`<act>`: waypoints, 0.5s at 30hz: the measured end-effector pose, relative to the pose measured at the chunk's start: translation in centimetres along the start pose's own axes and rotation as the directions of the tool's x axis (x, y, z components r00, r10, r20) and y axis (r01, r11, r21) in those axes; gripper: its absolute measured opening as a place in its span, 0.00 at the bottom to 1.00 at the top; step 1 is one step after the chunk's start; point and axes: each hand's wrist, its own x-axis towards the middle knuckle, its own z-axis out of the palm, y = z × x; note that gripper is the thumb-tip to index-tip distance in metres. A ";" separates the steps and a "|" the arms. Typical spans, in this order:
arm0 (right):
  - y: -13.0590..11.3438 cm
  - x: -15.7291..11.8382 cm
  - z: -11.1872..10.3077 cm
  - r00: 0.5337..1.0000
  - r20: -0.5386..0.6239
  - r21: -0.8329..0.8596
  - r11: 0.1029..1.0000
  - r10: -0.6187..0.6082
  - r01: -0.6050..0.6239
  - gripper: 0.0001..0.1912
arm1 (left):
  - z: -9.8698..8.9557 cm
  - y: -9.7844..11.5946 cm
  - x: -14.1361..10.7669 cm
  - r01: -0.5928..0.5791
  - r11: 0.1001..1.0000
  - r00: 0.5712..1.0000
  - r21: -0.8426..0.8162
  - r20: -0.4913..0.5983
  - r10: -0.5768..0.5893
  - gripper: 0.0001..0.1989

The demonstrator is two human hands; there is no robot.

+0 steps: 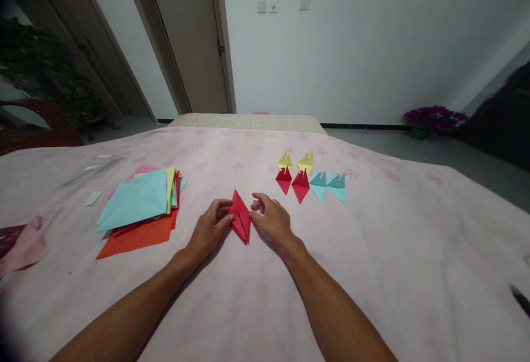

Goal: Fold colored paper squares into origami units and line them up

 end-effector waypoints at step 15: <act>0.6 -0.3 0.5 0.958 -0.009 -0.034 0.958 -0.285 0.285 0.11 | 0.3 -0.7 -0.3 -0.374 0.858 0.927 0.353 0.180 0.330 0.15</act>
